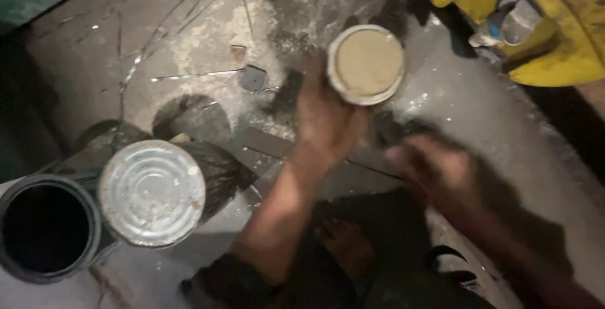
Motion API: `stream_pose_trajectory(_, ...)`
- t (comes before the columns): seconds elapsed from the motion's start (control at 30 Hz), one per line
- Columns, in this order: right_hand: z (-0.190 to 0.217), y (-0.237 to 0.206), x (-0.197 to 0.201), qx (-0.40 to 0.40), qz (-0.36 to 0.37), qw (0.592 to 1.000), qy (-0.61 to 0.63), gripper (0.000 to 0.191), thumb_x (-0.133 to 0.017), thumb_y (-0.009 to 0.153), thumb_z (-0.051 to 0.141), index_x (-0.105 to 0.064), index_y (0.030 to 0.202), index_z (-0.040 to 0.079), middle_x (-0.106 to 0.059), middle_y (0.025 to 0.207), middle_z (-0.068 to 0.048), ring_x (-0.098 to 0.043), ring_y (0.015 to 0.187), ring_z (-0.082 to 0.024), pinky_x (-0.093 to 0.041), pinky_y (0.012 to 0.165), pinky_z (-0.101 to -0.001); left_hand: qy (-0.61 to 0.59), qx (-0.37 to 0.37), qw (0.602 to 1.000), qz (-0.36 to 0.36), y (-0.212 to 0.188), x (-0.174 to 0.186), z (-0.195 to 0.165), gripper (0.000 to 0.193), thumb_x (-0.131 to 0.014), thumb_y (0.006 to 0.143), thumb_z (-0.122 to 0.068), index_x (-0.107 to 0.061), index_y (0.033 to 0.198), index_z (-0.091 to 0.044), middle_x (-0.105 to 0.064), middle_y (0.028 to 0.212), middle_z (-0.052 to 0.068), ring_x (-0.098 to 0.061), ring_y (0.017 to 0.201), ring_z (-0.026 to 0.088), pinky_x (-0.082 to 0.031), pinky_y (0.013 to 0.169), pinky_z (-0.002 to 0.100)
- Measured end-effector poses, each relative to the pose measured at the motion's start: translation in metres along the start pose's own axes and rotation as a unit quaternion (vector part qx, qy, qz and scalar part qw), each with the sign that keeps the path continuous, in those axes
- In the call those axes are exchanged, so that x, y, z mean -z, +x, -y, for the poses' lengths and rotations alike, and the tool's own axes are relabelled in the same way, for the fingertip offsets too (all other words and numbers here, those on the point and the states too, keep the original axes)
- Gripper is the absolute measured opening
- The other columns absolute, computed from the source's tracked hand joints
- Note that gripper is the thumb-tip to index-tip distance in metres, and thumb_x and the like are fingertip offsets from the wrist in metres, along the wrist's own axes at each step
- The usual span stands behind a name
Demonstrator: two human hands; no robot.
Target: The person prepares adhesive in a small cup and applies it to metal components inside a rectangular metal casing, then places a bracket inside and uses a punch and hammer to secure it.
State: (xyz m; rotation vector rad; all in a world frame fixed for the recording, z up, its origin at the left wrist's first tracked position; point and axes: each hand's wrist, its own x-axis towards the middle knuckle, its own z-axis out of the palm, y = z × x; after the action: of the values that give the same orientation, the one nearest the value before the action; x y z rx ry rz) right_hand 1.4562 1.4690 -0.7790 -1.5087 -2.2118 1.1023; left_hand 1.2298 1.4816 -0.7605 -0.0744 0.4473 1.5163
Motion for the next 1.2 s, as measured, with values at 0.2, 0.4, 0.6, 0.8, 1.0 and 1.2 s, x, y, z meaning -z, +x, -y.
stream_pose_trajectory(0.2,-0.091,0.042,-0.172,0.087,0.081,0.971,-0.208,0.033,-0.060,0.097,0.029,-0.065,0.107,-0.002,-0.069,0.090,-0.023,-0.069,0.077,-0.038,-0.056,0.070,-0.0502,0.005,-0.040,0.996,-0.080,-0.117,-0.002,-0.060,0.062,-0.034,0.104,-0.050,-0.049,0.147,-0.008,-0.055,0.148,0.013,-0.051,0.137,0.033,-0.037,0.117,0.052)
stream_pose_trajectory(0.4,-0.107,0.062,-0.195,0.174,0.016,0.950,-0.258,0.032,-0.058,0.093,0.023,-0.060,0.116,0.000,-0.069,0.097,-0.019,-0.067,0.080,-0.031,-0.055,0.067,-0.0445,-0.091,-0.122,0.985,-0.081,-0.192,0.030,-0.067,0.060,-0.034,0.106,-0.044,-0.048,0.147,-0.002,-0.055,0.149,0.020,-0.051,0.139,0.036,-0.036,0.120,0.052)
stream_pose_trajectory(0.6,0.011,0.035,-0.107,-0.029,0.131,0.990,0.052,0.050,-0.066,0.089,0.011,-0.055,0.137,0.000,-0.071,0.106,-0.014,-0.068,0.083,-0.019,-0.054,0.073,-0.0355,-0.149,-0.166,0.973,-0.051,-0.211,0.072,-0.064,0.058,-0.034,0.108,-0.044,-0.048,0.149,-0.005,-0.053,0.149,0.018,-0.050,0.138,0.036,-0.037,0.119,0.054)
stream_pose_trajectory(0.8,0.142,-0.023,-0.025,0.161,0.094,0.977,0.101,0.018,-0.075,0.089,0.016,-0.075,0.096,-0.001,-0.079,0.091,-0.011,-0.078,0.082,-0.017,-0.063,0.073,-0.0287,-0.130,-0.096,0.985,-0.051,-0.204,0.093,-0.035,0.064,-0.028,0.106,-0.047,-0.052,0.145,-0.003,-0.060,0.142,0.018,-0.056,0.132,0.035,-0.041,0.115,0.052)
stream_pose_trajectory(1.0,0.183,-0.030,-0.038,0.135,0.102,0.983,-0.077,0.020,-0.083,0.080,0.023,-0.085,0.096,0.011,-0.084,0.083,-0.007,-0.078,0.065,-0.012,-0.057,0.056,-0.0247,-0.145,-0.083,0.986,0.026,-0.204,0.088,-0.021,0.066,-0.031,0.106,-0.053,-0.055,0.141,-0.002,-0.063,0.137,0.017,-0.060,0.127,0.031,-0.046,0.112,0.044)
stream_pose_trajectory(1.2,0.185,-0.036,-0.043,0.282,0.071,0.951,-0.102,0.020,-0.081,0.082,0.022,-0.082,0.101,0.016,-0.081,0.095,-0.005,-0.073,0.063,-0.009,-0.052,0.045,-0.0228,-0.105,-0.044,0.992,-0.063,-0.209,0.086,-0.023,0.072,-0.034,0.097,-0.059,-0.056,0.141,-0.005,-0.063,0.138,0.014,-0.061,0.125,0.028,-0.047,0.109,0.043)
